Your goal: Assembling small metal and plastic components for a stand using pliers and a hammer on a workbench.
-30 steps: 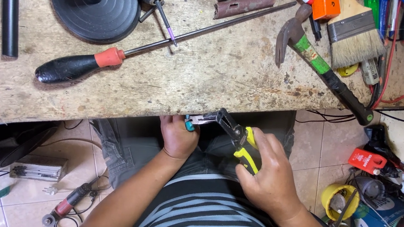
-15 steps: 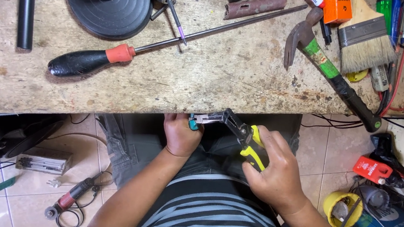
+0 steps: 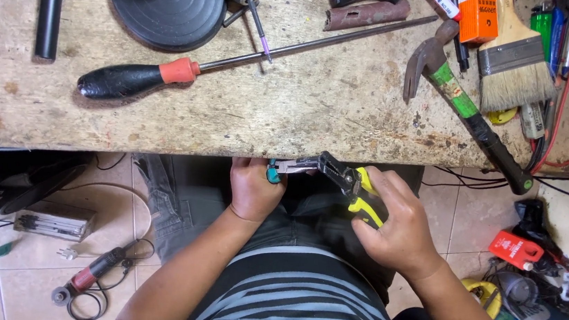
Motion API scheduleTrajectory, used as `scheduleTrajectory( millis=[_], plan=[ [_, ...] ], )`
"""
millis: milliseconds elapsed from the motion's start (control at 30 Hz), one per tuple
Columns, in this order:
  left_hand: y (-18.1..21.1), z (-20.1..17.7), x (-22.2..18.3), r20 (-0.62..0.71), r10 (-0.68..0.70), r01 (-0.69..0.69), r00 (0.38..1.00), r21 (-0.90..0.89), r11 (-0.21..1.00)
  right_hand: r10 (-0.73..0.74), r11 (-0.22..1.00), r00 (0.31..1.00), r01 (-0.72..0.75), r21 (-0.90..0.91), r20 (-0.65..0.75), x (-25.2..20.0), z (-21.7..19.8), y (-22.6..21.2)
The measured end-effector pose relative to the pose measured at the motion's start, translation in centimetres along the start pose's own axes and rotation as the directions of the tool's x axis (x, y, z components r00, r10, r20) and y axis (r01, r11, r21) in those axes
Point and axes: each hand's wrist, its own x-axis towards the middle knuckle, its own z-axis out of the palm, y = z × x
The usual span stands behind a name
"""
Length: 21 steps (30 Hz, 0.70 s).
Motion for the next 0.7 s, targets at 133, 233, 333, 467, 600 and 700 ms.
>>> scheduleTrajectory(
  millis=[133,233,333,467,600,700],
  plan=[
    [1.7,-0.7,1.2,-0.041,-0.02,0.022,0.999,0.04,0.999,-0.002,0.999,0.999,0.001,0.037,0.033,0.2,0.3,0.8],
    [3.5,-2.7,3.0,0.011,-0.047,0.047,0.999,0.021,0.999,-0.117,0.991,0.992,0.119,0.058,-0.046,0.4,0.9,1.2],
    [4.0,-3.0,3.0,0.054,-0.098,0.1,0.994,-0.047,0.994,-0.146,0.987,0.988,0.149,0.051,-0.057,0.6,0.9,1.0],
    [3.1,-1.6,1.2,0.185,-0.111,0.131,0.976,-0.1,0.986,-0.191,0.98,0.978,0.195,0.036,-0.078,0.8,0.4,1.3],
    [4.4,-4.1,2.0,0.344,-0.095,0.163,0.934,-0.175,0.971,-0.206,0.977,0.978,0.208,0.042,-0.028,0.6,-0.3,1.0],
    [4.9,-5.8,1.2,0.485,-0.144,0.244,0.863,-0.15,0.958,-0.202,0.978,0.979,0.201,0.046,0.007,0.2,-1.0,1.6]
  ],
)
